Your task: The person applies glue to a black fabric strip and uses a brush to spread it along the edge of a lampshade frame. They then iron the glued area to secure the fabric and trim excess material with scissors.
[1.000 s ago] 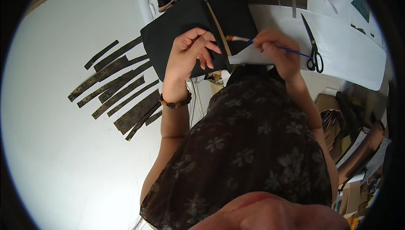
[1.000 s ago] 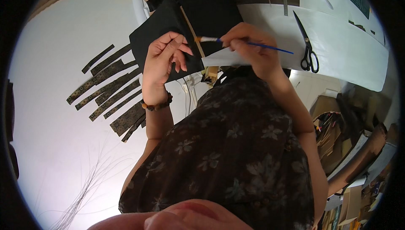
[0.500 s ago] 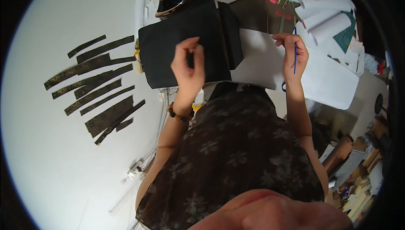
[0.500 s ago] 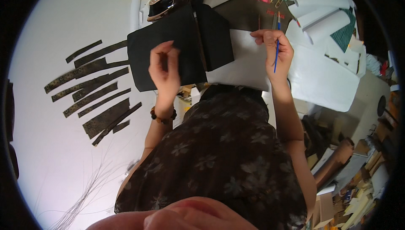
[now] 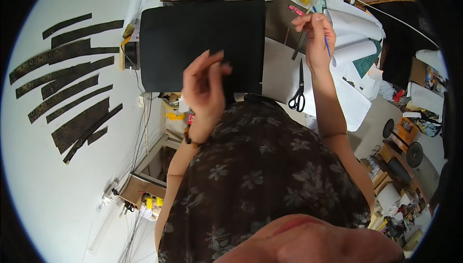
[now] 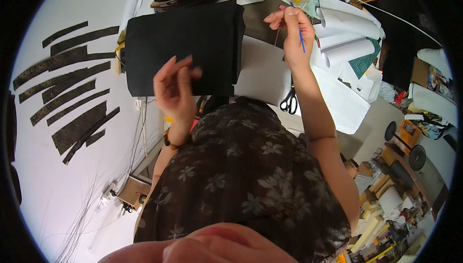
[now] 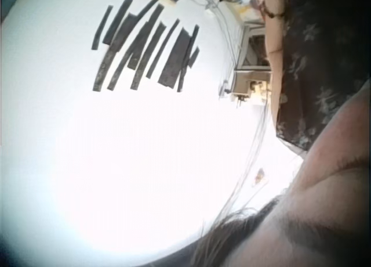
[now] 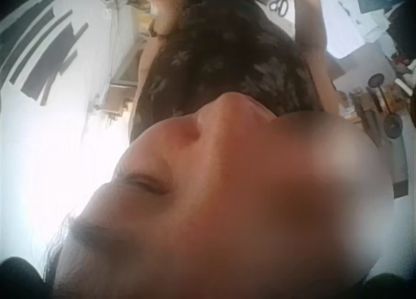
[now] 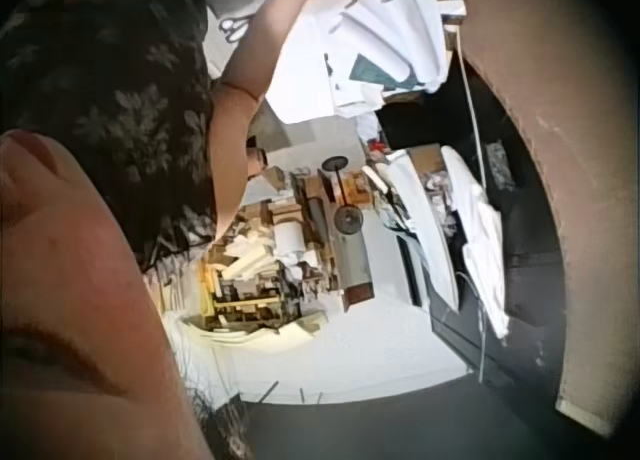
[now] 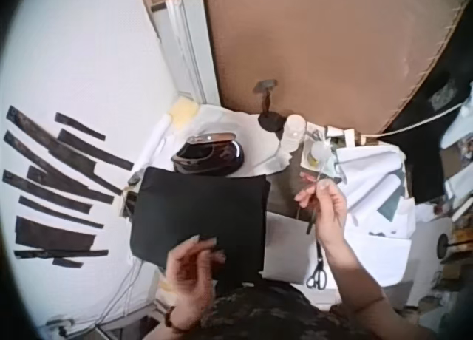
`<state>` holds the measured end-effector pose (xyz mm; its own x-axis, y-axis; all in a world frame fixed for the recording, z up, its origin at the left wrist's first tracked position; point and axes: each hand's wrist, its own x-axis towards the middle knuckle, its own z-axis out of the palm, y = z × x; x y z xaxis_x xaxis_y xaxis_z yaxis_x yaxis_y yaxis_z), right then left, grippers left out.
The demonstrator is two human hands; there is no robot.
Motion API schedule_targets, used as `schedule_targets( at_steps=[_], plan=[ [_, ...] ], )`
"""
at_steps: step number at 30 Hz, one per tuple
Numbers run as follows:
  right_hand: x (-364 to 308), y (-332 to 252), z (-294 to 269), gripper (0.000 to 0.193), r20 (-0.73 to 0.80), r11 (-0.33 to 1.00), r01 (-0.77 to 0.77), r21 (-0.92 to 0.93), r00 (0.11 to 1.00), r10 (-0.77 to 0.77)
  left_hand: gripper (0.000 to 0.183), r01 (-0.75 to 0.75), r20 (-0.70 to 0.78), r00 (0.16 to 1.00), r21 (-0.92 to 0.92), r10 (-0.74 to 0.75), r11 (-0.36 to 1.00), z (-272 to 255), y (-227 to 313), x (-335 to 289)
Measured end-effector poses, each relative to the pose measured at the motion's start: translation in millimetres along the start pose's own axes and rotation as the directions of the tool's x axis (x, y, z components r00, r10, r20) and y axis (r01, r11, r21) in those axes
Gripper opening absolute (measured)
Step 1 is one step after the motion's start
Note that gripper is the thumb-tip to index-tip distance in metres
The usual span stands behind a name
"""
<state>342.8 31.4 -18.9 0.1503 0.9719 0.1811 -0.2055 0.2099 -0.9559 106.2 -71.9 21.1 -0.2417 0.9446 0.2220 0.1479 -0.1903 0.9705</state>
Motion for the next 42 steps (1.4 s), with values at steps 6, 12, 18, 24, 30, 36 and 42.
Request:
schedule_targets(
  at_steps=[6,12,18,24,30,36,42],
  plan=[
    [29,9,18,0.025,0.08,0.999,0.031,-0.031,0.996,-0.029,0.027,0.034,-0.27,0.963,0.06,-0.017,0.998,-54,-8,-22],
    [116,-1,48,0.023,0.438,0.982,0.086,-0.169,0.899,-0.003,0.003,-0.124,-0.3,0.945,0.04,0.13,0.992,-69,-1,-21],
    [69,-29,85,0.018,0.446,0.922,0.262,-0.286,0.888,-0.114,0.029,-0.236,-0.054,0.958,0.411,0.282,0.881,-76,-5,-6],
    [17,-38,56,0.025,0.432,0.901,0.297,-0.315,0.89,-0.142,0.046,-0.383,0.104,0.924,0.27,0.369,0.884,-62,-11,9],
    [-17,-28,52,0.043,0.419,0.86,0.316,-0.4,0.898,-0.135,0.042,-0.395,0.164,0.915,0.179,0.368,0.901,-57,-13,18],
    [110,10,80,0.028,0.492,0.689,0.453,-0.566,0.856,-0.159,0.034,-0.297,0.186,0.947,0.202,0.261,0.934,-75,-8,26],
    [236,133,192,0.044,0.784,0.244,0.746,-0.62,0.575,0.235,0.015,-0.239,0.105,0.97,0.214,0.222,0.947,-102,-1,33]
  ],
)
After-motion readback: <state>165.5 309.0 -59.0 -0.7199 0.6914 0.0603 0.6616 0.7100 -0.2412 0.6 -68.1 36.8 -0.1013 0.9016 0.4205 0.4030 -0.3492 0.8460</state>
